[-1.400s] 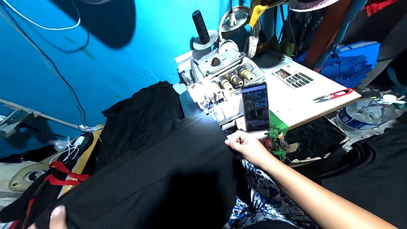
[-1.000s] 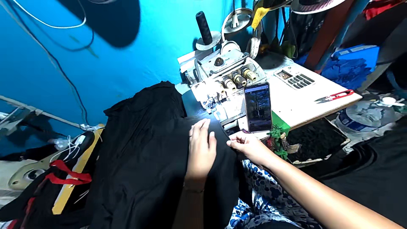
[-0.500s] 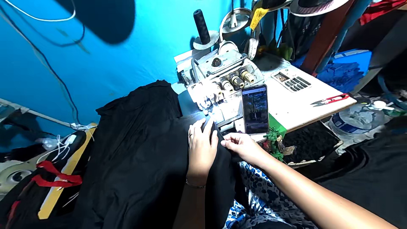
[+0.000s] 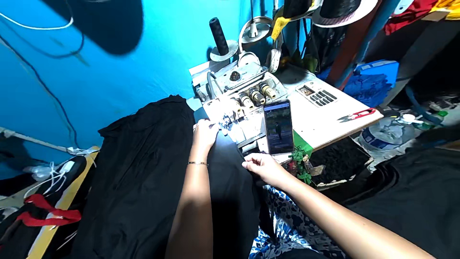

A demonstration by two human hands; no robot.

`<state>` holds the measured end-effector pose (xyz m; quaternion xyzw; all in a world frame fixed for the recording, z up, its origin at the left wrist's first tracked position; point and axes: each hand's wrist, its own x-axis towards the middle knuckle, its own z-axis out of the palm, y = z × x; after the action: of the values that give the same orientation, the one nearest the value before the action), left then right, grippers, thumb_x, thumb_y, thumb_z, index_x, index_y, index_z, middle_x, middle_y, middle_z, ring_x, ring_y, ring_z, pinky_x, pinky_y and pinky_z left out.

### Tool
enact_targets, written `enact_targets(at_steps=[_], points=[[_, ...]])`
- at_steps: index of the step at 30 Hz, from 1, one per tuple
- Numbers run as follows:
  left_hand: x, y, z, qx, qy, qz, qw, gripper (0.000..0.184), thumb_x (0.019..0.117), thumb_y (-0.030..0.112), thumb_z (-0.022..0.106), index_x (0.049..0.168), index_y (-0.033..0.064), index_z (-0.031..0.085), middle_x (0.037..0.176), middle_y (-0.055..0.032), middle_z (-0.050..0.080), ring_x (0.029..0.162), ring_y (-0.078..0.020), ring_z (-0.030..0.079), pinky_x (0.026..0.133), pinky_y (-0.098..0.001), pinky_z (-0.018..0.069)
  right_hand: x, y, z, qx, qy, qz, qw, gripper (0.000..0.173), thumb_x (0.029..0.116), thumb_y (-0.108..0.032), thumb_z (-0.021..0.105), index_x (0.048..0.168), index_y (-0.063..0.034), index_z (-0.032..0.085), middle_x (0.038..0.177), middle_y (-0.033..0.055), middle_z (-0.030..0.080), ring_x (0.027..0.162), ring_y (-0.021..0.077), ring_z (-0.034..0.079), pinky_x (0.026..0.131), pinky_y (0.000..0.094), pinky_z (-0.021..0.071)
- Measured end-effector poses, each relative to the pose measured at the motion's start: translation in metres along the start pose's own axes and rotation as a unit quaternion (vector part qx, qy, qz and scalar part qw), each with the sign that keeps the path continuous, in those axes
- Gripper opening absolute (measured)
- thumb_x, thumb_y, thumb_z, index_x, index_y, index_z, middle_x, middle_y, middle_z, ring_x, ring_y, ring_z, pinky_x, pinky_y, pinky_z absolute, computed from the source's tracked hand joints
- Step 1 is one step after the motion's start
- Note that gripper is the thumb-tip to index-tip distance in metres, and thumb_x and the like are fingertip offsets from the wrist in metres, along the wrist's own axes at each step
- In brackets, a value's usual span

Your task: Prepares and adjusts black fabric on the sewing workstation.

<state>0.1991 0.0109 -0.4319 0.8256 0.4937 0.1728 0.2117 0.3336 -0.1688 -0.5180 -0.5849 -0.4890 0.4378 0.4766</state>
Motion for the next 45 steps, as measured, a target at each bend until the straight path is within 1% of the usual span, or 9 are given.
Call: enact_targets(at_steps=[6, 10, 12, 16, 19, 26, 34, 41, 45], points=[[-0.014, 0.002, 0.002, -0.083, 0.106, -0.046, 0.99, 0.028, 0.1059, 0.014, 0.052, 0.116, -0.0081, 0.067, 0.12, -0.0243, 0.067, 0.118, -0.0339, 0.063, 0.106, -0.0501, 0.0446, 0.002, 0.006, 0.002, 0.003, 0.002, -0.004, 1.0, 0.016, 0.1031, -0.019, 0.062, 0.101, -0.0057, 0.071, 0.074, 0.0003, 0.063, 0.065, 0.0063, 0.057, 0.063, 0.0262, 0.0487], [-0.021, 0.001, -0.003, -0.458, 0.236, -0.06, 0.855, 0.015, 0.1068, 0.006, 0.039, 0.113, -0.0001, 0.051, 0.096, -0.0049, 0.066, 0.089, -0.0082, 0.067, 0.088, -0.0278, 0.0548, 0.004, 0.006, 0.002, 0.01, 0.0, -0.003, 1.0, 0.016, 0.1033, -0.019, 0.062, 0.1, -0.0065, 0.071, 0.072, -0.0006, 0.061, 0.062, 0.0051, 0.055, 0.06, 0.0237, 0.0478], [-0.02, 0.0, -0.004, -0.489, 0.21, -0.048, 0.845, 0.011, 0.1066, 0.006, 0.036, 0.108, 0.0065, 0.047, 0.08, 0.0027, 0.058, 0.074, -0.0062, 0.062, 0.079, -0.0271, 0.0563, 0.004, 0.007, 0.002, 0.009, 0.0, -0.002, 1.0, 0.015, 0.1033, -0.018, 0.062, 0.1, -0.0067, 0.071, 0.072, -0.0008, 0.062, 0.062, 0.0048, 0.055, 0.06, 0.0235, 0.0482], [-0.01, -0.007, -0.019, -0.077, 0.023, -0.012, 0.997, 0.034, 0.1052, 0.022, 0.054, 0.128, -0.0027, 0.057, 0.12, -0.0219, 0.063, 0.117, -0.0336, 0.059, 0.102, -0.059, 0.0412, 0.006, 0.007, 0.001, 0.005, -0.002, 0.004, 1.0, 0.016, 0.1035, -0.018, 0.061, 0.099, -0.007, 0.071, 0.071, -0.0011, 0.061, 0.062, 0.0056, 0.055, 0.06, 0.0245, 0.0479], [-0.001, -0.002, -0.024, 0.084, -0.045, -0.009, 0.995, 0.038, 0.0995, 0.038, 0.067, 0.123, 0.008, 0.072, 0.125, -0.0207, 0.062, 0.127, -0.0401, 0.051, 0.1, -0.0686, 0.0333, 0.005, 0.008, 0.001, 0.012, -0.002, 0.002, 1.0, 0.015, 0.1036, -0.018, 0.061, 0.1, -0.0072, 0.071, 0.072, -0.0016, 0.062, 0.062, 0.0043, 0.056, 0.06, 0.0229, 0.0478], [-0.006, 0.006, -0.015, 0.27, 0.046, 0.054, 0.96, 0.02, 0.1, 0.022, 0.061, 0.101, 0.0082, 0.076, 0.111, -0.0149, 0.066, 0.116, -0.0354, 0.058, 0.095, -0.0624, 0.036, 0.003, 0.01, 0.0, 0.021, -0.005, -0.005, 1.0, 0.015, 0.1031, -0.018, 0.062, 0.099, -0.0066, 0.071, 0.07, -0.0014, 0.06, 0.06, 0.004, 0.054, 0.058, 0.0221, 0.0462], [-0.068, -0.007, -0.025, 0.217, 0.104, 0.061, 0.969, 0.01, 0.098, 0.012, 0.063, 0.095, 0.0088, 0.073, 0.124, -0.0236, 0.057, 0.121, -0.0503, 0.048, 0.093, -0.0722, 0.0357, 0.004, 0.001, 0.022, -0.174, 0.219, -0.18, 0.943, 0.021, 0.1025, -0.022, 0.058, 0.111, -0.0102, 0.074, 0.106, 0.0051, 0.069, 0.103, 0.0178, 0.066, 0.092, 0.0383, 0.057], [-0.106, -0.001, -0.012, 0.12, 0.075, 0.044, 0.989, 0.017, 0.0991, 0.023, 0.059, 0.091, 0.0153, 0.072, 0.124, -0.0123, 0.056, 0.127, -0.0394, 0.044, 0.101, -0.0655, 0.0312, 0.05, -0.034, 0.046, -0.252, 0.174, -0.33, 0.893, 0.019, 0.0987, -0.015, 0.063, 0.109, -0.0149, 0.078, 0.112, 0.0022, 0.07, 0.107, 0.0235, 0.063, 0.092, 0.0432, 0.0521], [-0.088, -0.012, -0.018, 0.048, 0.058, 0.08, 0.994, 0.023, 0.1019, 0.024, 0.056, 0.108, 0.0076, 0.071, 0.135, -0.0134, 0.058, 0.13, -0.0346, 0.05, 0.105, -0.0559, 0.0422, 0.057, -0.02, 0.048, -0.2, 0.186, -0.356, 0.894, 0.015, 0.0982, -0.012, 0.062, 0.095, -0.0082, 0.077, 0.101, 0.0035, 0.073, 0.105, 0.0208, 0.066, 0.094, 0.0411, 0.0511]])
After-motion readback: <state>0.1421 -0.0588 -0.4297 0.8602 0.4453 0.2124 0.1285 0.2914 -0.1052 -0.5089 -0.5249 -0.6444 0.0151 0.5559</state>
